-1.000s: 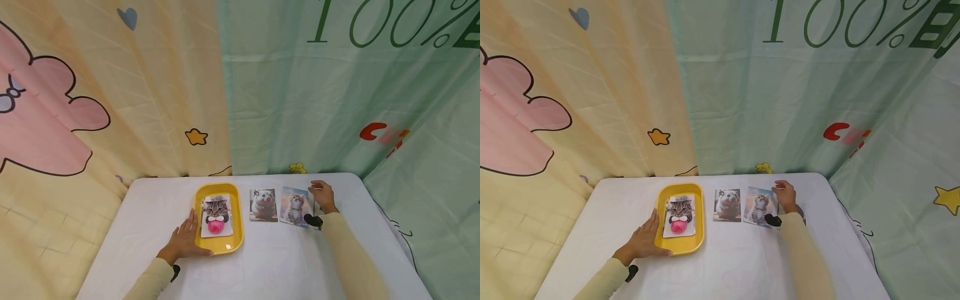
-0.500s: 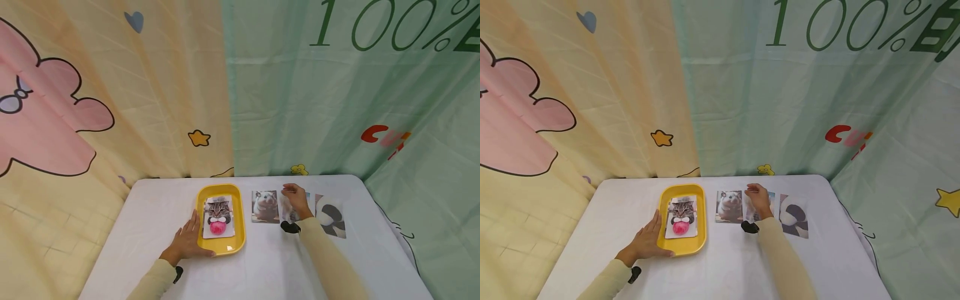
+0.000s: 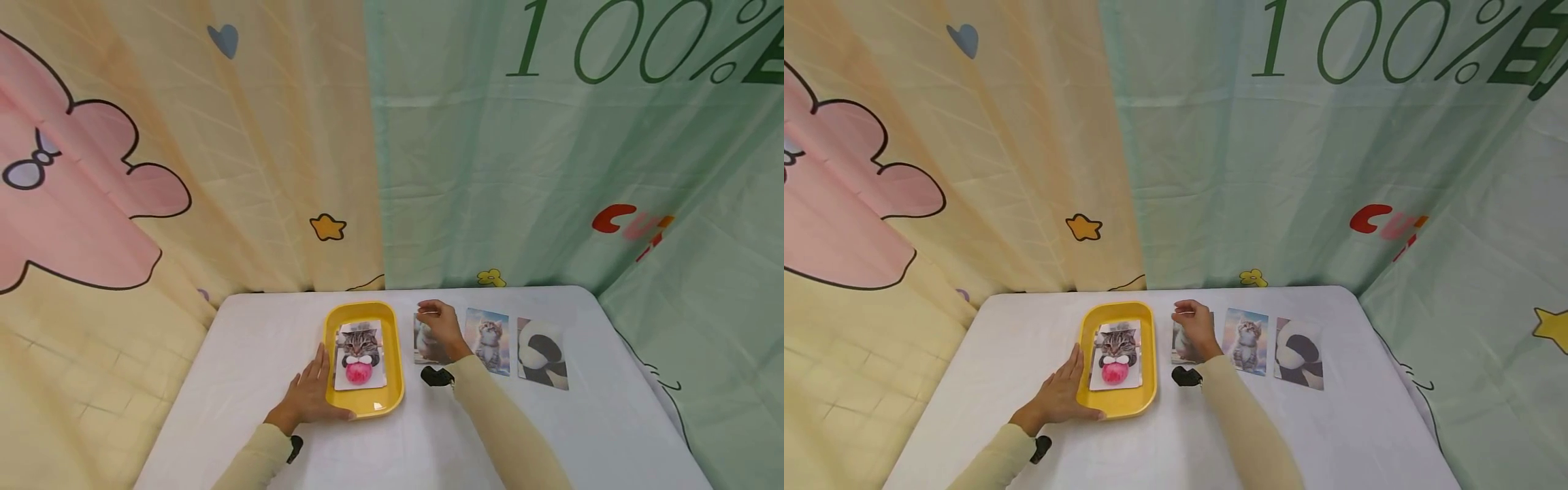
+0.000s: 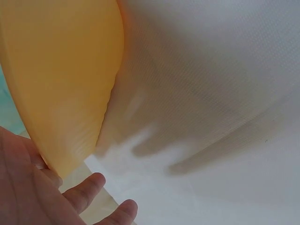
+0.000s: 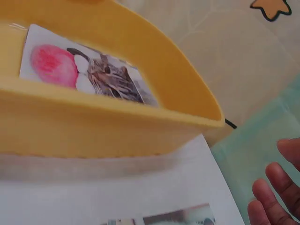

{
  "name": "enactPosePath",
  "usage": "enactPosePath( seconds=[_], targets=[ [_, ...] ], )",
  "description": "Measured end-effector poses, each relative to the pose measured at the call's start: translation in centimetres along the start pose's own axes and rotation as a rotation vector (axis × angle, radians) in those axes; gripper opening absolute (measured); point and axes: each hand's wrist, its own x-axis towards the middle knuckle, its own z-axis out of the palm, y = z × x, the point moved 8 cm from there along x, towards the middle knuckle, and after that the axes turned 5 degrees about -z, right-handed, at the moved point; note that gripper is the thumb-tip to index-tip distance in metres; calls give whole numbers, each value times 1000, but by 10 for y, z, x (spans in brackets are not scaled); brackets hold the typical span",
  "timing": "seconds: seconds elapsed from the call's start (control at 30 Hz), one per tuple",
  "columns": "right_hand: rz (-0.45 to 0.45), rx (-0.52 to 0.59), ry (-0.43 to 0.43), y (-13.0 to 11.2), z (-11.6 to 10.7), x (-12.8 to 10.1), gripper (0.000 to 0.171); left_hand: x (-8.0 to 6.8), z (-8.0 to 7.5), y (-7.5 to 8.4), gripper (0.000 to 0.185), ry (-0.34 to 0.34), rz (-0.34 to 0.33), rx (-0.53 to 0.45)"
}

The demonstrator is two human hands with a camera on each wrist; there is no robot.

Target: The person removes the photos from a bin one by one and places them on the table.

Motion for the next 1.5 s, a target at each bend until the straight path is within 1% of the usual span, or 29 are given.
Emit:
enactPosePath(
  seconds=[0.17, 0.3, 0.5, 0.7, 0.8, 0.93, 1.13, 1.3, 1.43, 1.5],
  targets=[
    [-65, 7, -76, -19, 31, -6, 27, 1, 1, 0, 141, 9, 4, 3],
    [-80, 5, -117, -24, 53, -8, 27, 1, 0, 0, 141, 18, 14, 11],
    [-81, 0, -156, -27, 77, -14, 29, -1, -1, 2, 141, 38, 37, 26],
    [-83, -22, -202, -26, 98, -18, 30, -2, -4, 3, 141, 39, 54, 33],
    [-64, -21, -218, -24, 108, -21, 32, -3, -4, 4, 140, 38, 51, 35],
    [-24, -48, -217, -17, 117, -24, 35, -3, -2, 3, 138, 35, 39, 41],
    [22, -79, -171, -3, 125, -22, 40, -3, -1, 2, 138, 33, 39, 28],
    [17, -138, -141, 4, 131, -21, 40, -4, -3, 3, 137, 48, 55, 11],
    [67, -183, -120, 13, 134, -23, 46, -5, -3, 3, 137, 55, 55, 15],
    [74, -217, -114, 16, 135, -23, 49, -5, -3, 3, 137, 52, 50, 29]
  ],
)
